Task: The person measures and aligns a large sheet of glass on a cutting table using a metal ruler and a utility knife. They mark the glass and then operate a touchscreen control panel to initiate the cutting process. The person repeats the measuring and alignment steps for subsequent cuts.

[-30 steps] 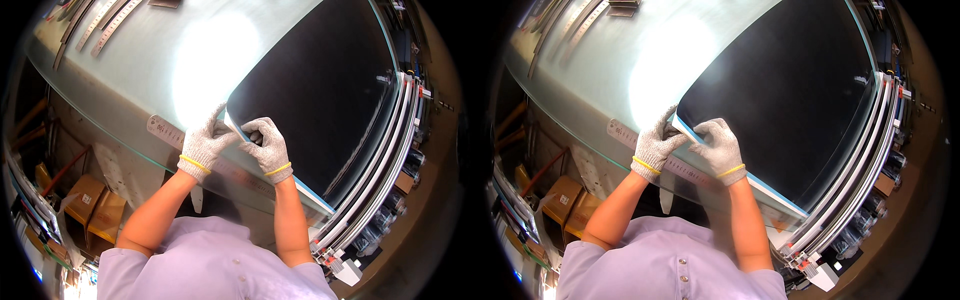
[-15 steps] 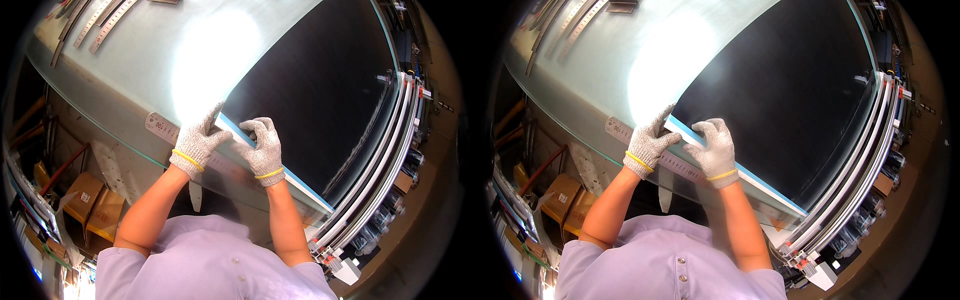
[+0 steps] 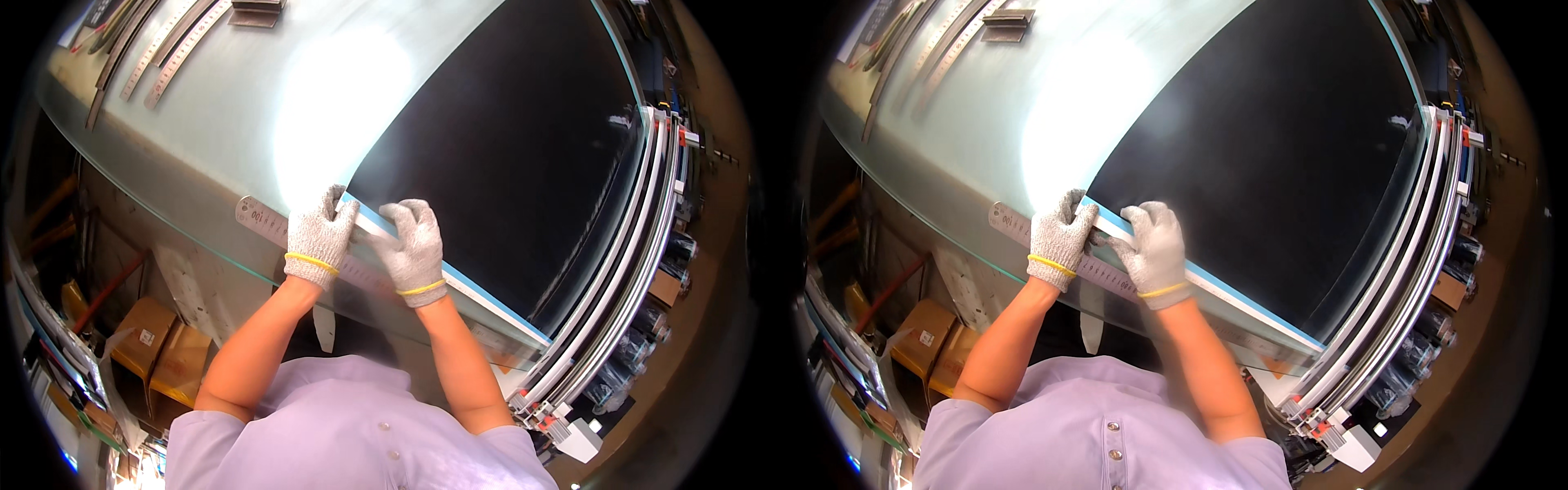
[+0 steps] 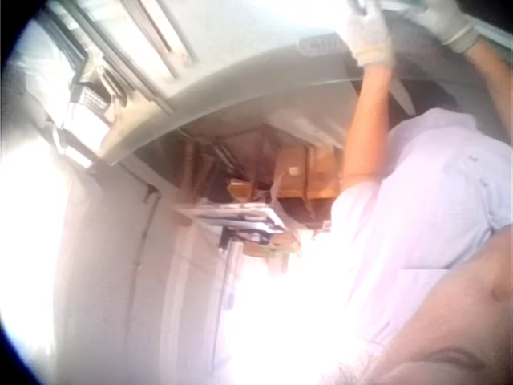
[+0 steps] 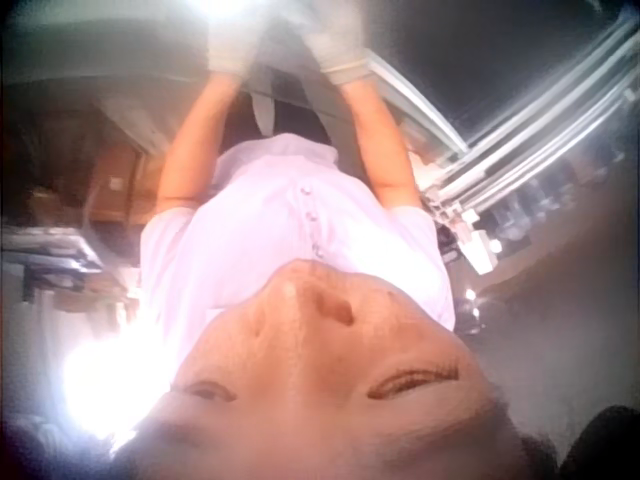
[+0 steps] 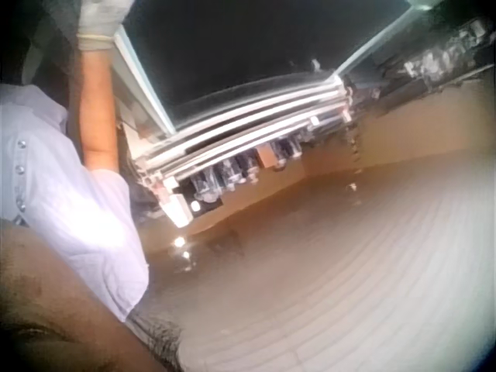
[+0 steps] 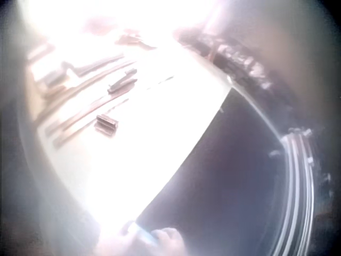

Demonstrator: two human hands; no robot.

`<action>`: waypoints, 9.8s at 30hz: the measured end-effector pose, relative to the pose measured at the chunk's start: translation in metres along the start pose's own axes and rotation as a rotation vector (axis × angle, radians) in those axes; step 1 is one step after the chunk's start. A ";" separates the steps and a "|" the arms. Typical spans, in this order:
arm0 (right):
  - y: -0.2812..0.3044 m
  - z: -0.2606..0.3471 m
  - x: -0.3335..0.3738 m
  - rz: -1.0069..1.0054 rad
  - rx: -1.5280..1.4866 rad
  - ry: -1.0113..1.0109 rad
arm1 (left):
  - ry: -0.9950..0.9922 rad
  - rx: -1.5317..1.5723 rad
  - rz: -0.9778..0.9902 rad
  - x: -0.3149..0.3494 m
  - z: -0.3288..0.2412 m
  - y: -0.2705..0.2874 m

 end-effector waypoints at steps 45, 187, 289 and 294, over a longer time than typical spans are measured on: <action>0.033 -0.076 0.072 -0.133 0.461 0.252 | -1.069 -0.825 0.295 0.039 -0.047 0.069; 0.274 -0.521 0.450 -1.037 -1.541 -0.623 | -0.819 -0.816 0.955 0.320 0.065 -0.677; 0.222 -0.525 0.431 -1.118 -1.304 -0.915 | -0.666 -0.749 1.281 0.308 0.059 -0.675; 0.245 -0.512 0.437 -1.044 -1.499 -0.904 | -0.689 -0.792 1.269 0.308 0.059 -0.675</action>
Point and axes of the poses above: each hand's wrist, its own x-axis away from the middle knuckle, its own y-axis out of the back of the hand, z = x × y, the point moved 3 cm from there along -x, towards the middle knuckle, and after that the axes turned 8 degrees about -y, right-handed, at the moved point
